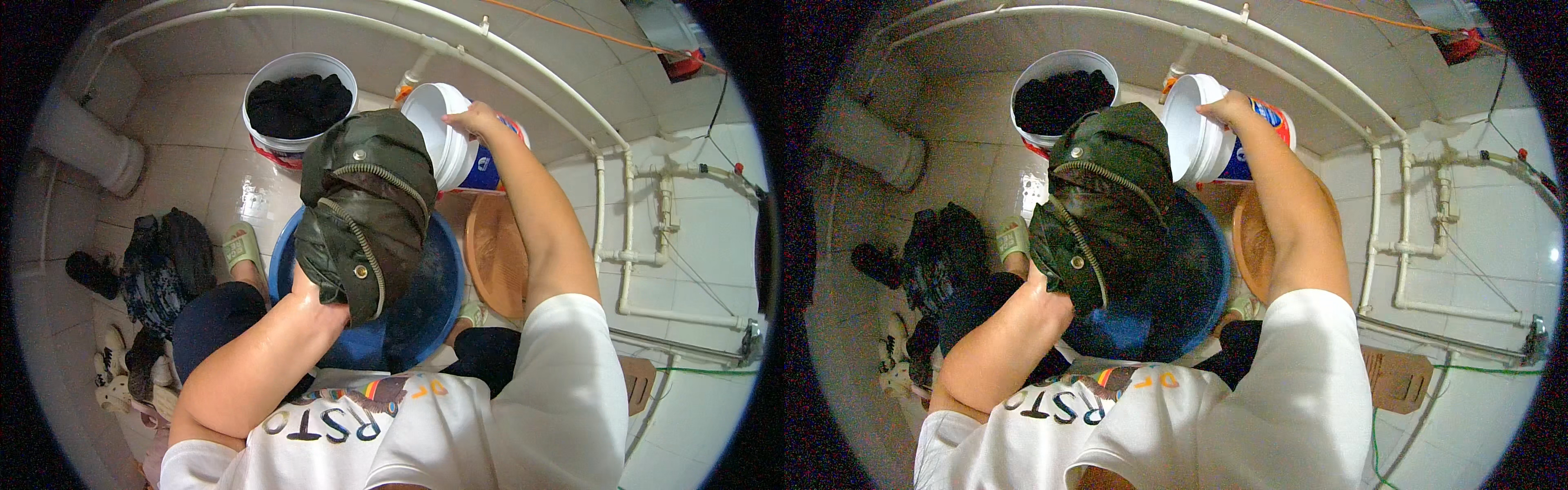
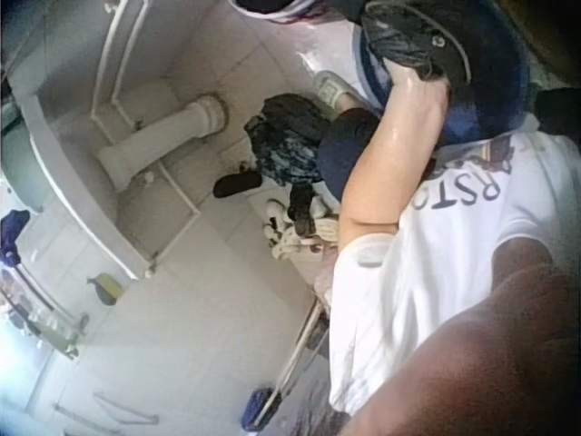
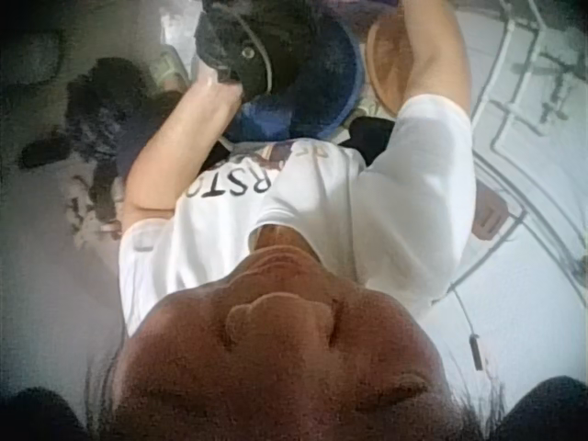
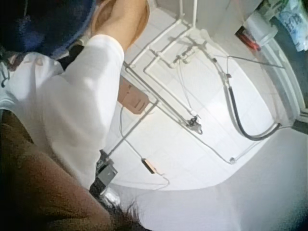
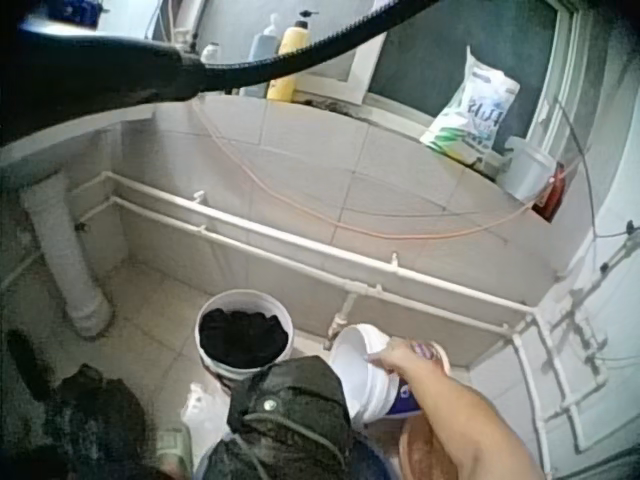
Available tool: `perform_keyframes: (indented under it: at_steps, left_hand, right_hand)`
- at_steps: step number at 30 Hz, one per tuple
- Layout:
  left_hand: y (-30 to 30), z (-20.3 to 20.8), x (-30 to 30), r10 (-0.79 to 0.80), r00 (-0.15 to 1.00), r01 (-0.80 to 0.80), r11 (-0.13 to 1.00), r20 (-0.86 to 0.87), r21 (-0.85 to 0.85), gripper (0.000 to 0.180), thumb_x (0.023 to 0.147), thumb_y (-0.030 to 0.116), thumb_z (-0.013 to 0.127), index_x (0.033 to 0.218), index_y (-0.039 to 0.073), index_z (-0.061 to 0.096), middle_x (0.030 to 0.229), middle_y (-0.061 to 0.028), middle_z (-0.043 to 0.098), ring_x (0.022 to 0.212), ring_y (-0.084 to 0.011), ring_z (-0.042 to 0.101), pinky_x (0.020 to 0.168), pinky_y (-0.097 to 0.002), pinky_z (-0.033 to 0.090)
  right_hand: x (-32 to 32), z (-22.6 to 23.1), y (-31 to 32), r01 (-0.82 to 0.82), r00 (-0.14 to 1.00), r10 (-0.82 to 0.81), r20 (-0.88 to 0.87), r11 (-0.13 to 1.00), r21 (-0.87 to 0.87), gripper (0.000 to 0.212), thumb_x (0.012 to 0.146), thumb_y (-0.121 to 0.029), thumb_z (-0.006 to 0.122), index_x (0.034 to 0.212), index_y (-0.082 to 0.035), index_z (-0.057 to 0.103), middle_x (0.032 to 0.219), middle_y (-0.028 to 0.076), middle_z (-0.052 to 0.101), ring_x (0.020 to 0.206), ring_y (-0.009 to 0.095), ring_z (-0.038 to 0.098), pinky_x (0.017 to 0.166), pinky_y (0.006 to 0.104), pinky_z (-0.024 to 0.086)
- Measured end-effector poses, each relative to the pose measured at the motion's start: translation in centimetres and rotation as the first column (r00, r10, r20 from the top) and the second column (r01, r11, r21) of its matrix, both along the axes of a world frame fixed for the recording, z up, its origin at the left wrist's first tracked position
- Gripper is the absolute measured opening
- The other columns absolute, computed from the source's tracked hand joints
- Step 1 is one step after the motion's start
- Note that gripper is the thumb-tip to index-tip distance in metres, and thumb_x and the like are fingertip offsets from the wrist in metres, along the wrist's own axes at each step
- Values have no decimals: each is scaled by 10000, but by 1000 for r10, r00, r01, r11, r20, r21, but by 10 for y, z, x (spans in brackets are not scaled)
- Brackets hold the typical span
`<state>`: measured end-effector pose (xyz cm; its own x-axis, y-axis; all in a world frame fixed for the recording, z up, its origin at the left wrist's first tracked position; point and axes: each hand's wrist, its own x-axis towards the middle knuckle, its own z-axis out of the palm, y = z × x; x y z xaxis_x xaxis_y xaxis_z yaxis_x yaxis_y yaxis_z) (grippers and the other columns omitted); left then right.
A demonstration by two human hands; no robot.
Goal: The person washes dark-colored clothes by hand in a bathroom. They scrub and rinse items in a brown basin, then transfer them to a blue basin for further rinsing using a handheld shower head. The person wrings out the clothes and places them into white buckets.
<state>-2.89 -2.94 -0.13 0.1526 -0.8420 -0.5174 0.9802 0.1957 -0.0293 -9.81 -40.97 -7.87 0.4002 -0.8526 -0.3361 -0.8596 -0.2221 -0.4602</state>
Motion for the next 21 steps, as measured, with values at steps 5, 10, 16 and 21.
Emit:
perform_keyframes:
  at_steps: [5, 10, 16, 21]
  left_hand:
    - [-3, -2, -2, 0, 1000, 0, 1000, -11, -17, 334, 883, 287, 440, 1106, 57, 535, 1112, -132, 561, 999, -266, 552, 904, -400, 440]
    - [0, -3, -4, 4, 1000, -4, 1000, -7, -20, 346, 886, 293, 431, 1124, 60, 526, 1131, -133, 552, 1018, -271, 543, 923, -406, 427]
    - [0, -4, -6, 0, 1000, -1, 1000, -15, -31, 353, 890, 296, 424, 1135, 62, 520, 1145, -133, 546, 1031, -274, 537, 936, -409, 418]
    - [2, -2, -6, -1, 1000, 0, 1000, -30, -32, 351, 892, 294, 420, 1135, 62, 520, 1148, -134, 544, 1035, -274, 534, 938, -408, 417]
  right_hand:
    - [2, 37, 43, -261, 942, 203, -269, 944, -202, 539, 566, -365, 789, 781, 92, 600, 695, 198, 619, 673, 268, 633, 594, 369, 488]
    - [-17, 28, 51, -254, 906, 106, -410, 911, -325, 581, 573, -340, 792, 963, 27, 567, 994, 208, 598, 905, 313, 598, 778, 371, 474]
    - [-24, 27, 51, -243, 923, 71, -378, 869, -431, 534, 595, -327, 781, 945, 7, 557, 977, 204, 592, 908, 332, 587, 777, 392, 472]
    - [-25, 24, 52, -219, 940, 60, -337, 861, -458, 547, 598, -347, 775, 943, 14, 554, 972, 219, 593, 895, 340, 588, 770, 398, 471]
